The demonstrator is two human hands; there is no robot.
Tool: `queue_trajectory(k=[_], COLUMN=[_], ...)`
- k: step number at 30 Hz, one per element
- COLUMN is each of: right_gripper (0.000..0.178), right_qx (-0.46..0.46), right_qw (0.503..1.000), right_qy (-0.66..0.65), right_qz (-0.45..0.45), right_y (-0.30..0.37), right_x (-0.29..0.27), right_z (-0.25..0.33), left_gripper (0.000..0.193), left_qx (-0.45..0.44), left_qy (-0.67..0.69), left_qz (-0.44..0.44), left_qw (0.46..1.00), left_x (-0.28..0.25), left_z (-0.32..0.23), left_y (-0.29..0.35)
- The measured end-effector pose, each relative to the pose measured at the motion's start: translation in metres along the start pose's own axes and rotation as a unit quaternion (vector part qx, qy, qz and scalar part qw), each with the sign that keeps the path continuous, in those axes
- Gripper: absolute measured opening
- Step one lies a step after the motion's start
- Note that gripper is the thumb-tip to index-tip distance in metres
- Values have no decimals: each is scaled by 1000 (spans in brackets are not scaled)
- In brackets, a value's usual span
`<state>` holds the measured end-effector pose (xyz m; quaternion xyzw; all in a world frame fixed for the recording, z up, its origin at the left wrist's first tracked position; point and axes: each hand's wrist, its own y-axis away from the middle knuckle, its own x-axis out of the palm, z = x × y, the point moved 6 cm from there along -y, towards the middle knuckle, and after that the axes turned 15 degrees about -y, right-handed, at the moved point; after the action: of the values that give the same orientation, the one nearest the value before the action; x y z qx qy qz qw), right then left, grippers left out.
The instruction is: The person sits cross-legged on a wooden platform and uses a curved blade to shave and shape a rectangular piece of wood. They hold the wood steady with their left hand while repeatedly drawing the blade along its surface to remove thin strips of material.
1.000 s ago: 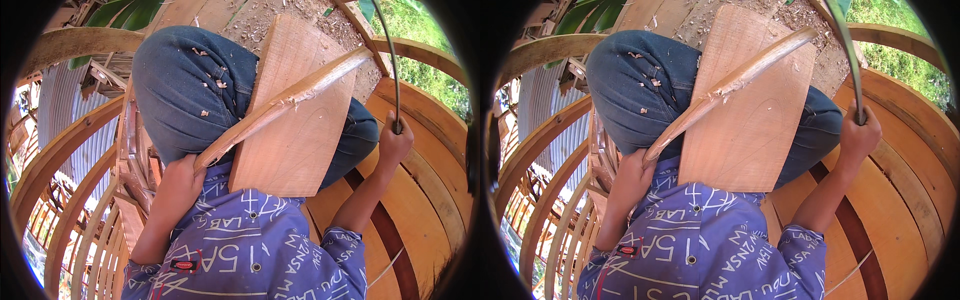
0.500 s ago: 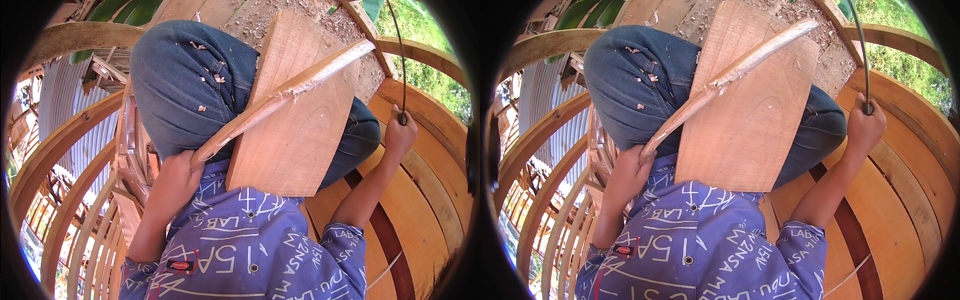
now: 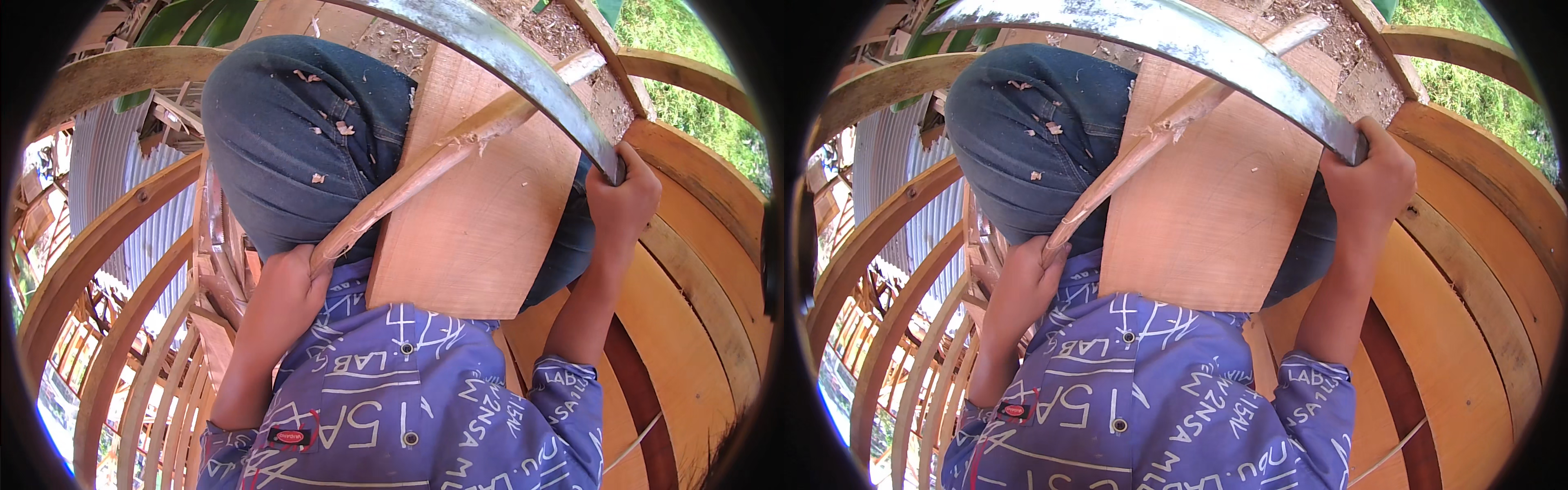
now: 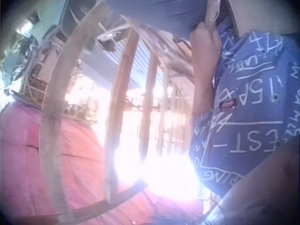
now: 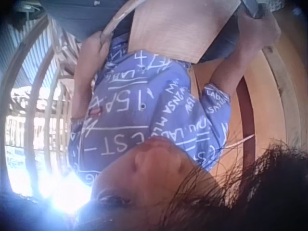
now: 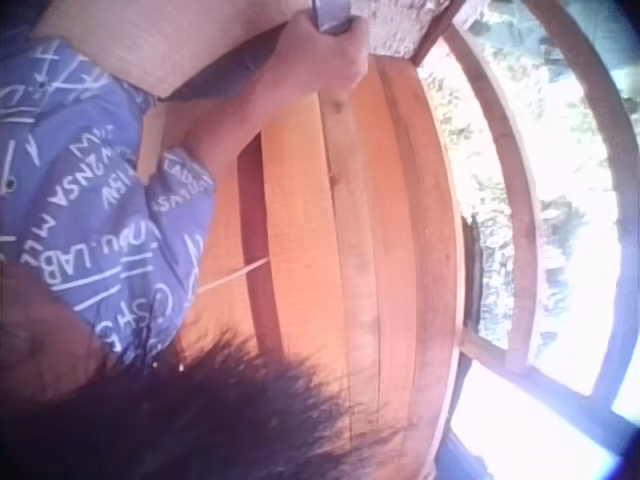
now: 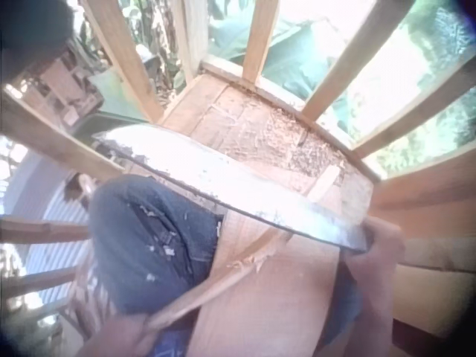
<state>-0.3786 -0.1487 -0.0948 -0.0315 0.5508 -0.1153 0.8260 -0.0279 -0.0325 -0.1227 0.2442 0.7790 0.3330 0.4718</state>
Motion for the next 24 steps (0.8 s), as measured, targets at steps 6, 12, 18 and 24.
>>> queue_trajectory(k=[6,12,18,24], right_gripper=[18,20,21,19], right_qx=[6,9,13,13], right_qw=[1000,999,999,1000], right_qy=[-10,-21,41,-10], right_qz=[3,40,29,20], right_y=[2,8,-8,8], right_x=[-4,7,6,11], right_z=[2,30,-6,25], left_gripper=[30,29,29,29], left_qx=[35,-10,31,8], left_qy=[28,35,47,36], left_qz=[-27,49,-1,27], left_qw=[999,998,998,999], left_x=[2,-1,-3,-2], left_z=[4,1,-8,-5], left_y=[-1,-8,-6,-10])
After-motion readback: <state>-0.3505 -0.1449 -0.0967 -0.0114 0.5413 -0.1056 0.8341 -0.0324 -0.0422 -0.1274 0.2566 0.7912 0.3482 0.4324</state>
